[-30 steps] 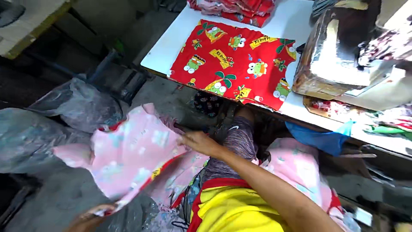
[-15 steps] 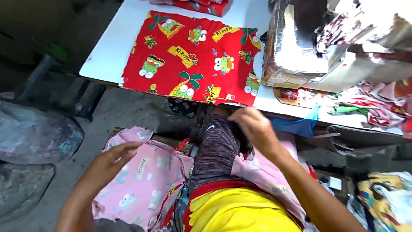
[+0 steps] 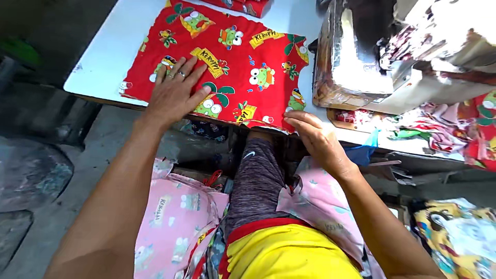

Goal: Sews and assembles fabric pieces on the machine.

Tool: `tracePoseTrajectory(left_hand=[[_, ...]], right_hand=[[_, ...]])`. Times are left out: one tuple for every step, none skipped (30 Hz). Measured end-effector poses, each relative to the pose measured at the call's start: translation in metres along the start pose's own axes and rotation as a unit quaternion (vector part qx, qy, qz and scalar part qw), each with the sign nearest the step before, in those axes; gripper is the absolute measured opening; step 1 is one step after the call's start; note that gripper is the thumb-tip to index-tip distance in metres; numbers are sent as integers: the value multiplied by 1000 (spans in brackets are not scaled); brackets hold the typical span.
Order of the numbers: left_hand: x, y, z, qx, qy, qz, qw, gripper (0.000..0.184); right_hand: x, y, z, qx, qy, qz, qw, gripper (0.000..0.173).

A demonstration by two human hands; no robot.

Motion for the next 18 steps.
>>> tracePoseTrajectory(left_hand=[[-3,0,-1,6,3,6,1000,74],[-4,2,-2,12,9,9,1000,73],[-3,3,-5,14,19,8,1000,72],[1,5,-7,20,37,5,999,69],[8,8,-10,31,61,3,998,62],[16,11,-14,45,86,4,995,55],[26,14,-17,58,109,8,992,49],[37,17,-20,71,131,14,989,43],[47,19,-21,81,149,24,985,40],[57,21,-21,89,165,36,982,37],[67,21,-22,95,179,49,978,35],[78,21,-21,103,193,65,974,34],[88,19,-18,109,208,86,968,32],[98,17,-15,112,221,110,963,31],[109,15,-10,109,233,131,957,30],[120,13,-5,100,243,151,953,32],[130,10,1,89,247,169,950,34],[139,8,9,81,244,185,948,37]], right_hand=[[-1,0,1,7,3,-1,1000,29],[-1,-1,3,15,6,-4,1000,28],[0,-2,4,23,8,-9,1000,27],[1,-3,4,29,10,-13,999,26],[2,-3,3,32,10,-14,999,26],[3,-4,2,32,9,-13,999,25],[4,-5,0,29,8,-11,999,25],[4,-5,-1,26,5,-10,1000,24],[4,-6,-3,18,1,-11,1000,23],[4,-7,-6,4,-5,-13,1000,21],[5,-7,-9,-14,-13,-15,1000,20],[6,-7,-10,-30,-20,-15,999,22],[7,-7,-11,-43,-26,-12,999,27],[7,-6,-10,-48,-30,-11,998,32],[8,-4,-9,-46,-31,-10,998,34],[8,-3,-7,-36,-30,-12,999,33],[7,-2,-6,-24,-30,-13,999,29],[6,-2,-5,-12,-31,-12,999,24]])
Point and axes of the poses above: each hand's wrist, its own y-axis away from the middle knuckle, its own z-axis out of the palm, x = y × z, the point moved 3 cm from there along -y, towards the middle knuckle
